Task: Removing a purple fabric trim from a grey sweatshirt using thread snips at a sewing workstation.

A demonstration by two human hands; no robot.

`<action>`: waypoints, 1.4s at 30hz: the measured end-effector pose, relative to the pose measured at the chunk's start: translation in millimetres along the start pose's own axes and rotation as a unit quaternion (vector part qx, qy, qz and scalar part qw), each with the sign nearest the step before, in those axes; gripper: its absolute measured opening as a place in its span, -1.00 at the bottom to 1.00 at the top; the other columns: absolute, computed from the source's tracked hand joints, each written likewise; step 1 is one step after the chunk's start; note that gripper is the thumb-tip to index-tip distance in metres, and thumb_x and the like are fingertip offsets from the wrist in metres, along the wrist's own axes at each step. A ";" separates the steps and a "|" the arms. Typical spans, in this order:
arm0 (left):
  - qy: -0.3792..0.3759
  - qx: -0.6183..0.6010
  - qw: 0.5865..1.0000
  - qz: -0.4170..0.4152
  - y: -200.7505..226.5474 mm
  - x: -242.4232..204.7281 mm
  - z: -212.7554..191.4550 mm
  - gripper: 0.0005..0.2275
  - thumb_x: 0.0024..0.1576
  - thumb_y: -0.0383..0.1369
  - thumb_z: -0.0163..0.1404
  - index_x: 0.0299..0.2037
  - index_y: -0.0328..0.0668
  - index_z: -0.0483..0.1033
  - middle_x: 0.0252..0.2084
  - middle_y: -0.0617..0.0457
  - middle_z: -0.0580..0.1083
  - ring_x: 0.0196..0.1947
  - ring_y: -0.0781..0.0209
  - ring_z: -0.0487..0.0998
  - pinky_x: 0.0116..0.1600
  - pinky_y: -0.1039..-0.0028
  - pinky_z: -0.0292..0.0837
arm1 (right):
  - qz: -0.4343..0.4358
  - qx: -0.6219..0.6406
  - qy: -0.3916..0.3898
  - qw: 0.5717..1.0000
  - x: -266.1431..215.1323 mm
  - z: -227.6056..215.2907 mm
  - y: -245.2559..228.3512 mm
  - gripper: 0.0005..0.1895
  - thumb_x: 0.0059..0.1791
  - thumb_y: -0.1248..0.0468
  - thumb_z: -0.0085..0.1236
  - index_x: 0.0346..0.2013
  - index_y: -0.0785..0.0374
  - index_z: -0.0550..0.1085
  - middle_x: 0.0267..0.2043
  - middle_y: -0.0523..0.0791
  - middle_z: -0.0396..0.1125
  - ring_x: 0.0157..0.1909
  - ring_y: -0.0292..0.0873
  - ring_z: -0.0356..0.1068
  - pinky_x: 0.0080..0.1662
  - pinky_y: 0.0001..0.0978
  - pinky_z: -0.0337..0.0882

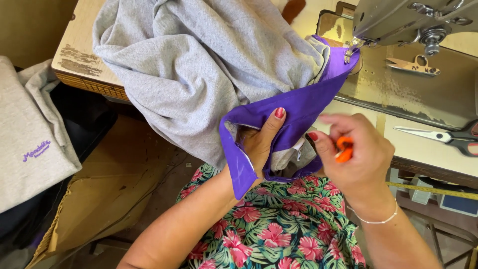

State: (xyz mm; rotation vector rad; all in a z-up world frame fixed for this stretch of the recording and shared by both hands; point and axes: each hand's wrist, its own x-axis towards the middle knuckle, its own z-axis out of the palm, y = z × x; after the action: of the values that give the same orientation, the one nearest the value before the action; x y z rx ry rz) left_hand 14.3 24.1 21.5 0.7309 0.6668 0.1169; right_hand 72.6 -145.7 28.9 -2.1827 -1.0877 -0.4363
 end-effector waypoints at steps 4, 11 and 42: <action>0.031 0.058 0.998 0.007 5.1 -5.1 1.0 -0.50 -0.07 -0.05 0.08 -0.02 -0.23 0.59 0.00 -0.05 0.61 0.02 0.14 0.64 0.17 0.36 0.58 | -0.233 -0.123 0.012 0.965 33.4 -1.4 -12.7 -0.93 0.14 0.36 0.26 -0.14 0.33 0.60 -0.12 0.03 0.43 -0.31 -0.09 0.45 -0.27 -0.30 0.48; -0.075 0.181 0.964 0.180 -4.6 2.8 -15.3 -0.74 0.25 -0.12 -0.08 -0.28 -0.08 0.53 -0.22 0.15 0.56 -0.11 0.31 0.57 0.14 0.47 0.46 | -0.378 -0.297 -0.035 0.876 54.6 -6.7 -20.0 -0.83 0.12 0.43 0.03 -0.20 0.17 0.58 -0.15 -0.15 0.43 -0.47 -0.19 0.20 -0.03 -0.26 0.47; 0.082 0.147 0.984 0.065 9.7 -1.1 -3.5 -0.45 -0.07 0.02 0.04 0.05 -0.17 0.55 0.02 -0.04 0.63 0.06 0.07 0.68 0.25 0.37 0.59 | -0.001 -0.590 -0.103 0.801 -6.3 -78.0 254.1 -0.68 0.00 0.08 0.24 0.04 -0.06 0.52 -0.50 -0.37 0.36 -0.46 -0.30 0.43 0.06 -0.45 0.42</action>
State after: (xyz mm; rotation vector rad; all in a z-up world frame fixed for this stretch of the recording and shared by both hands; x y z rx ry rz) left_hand 12.6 33.0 26.5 1.0577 0.8031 0.2019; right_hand 271.6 -315.0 -20.4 -3.3665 -1.0301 -1.1249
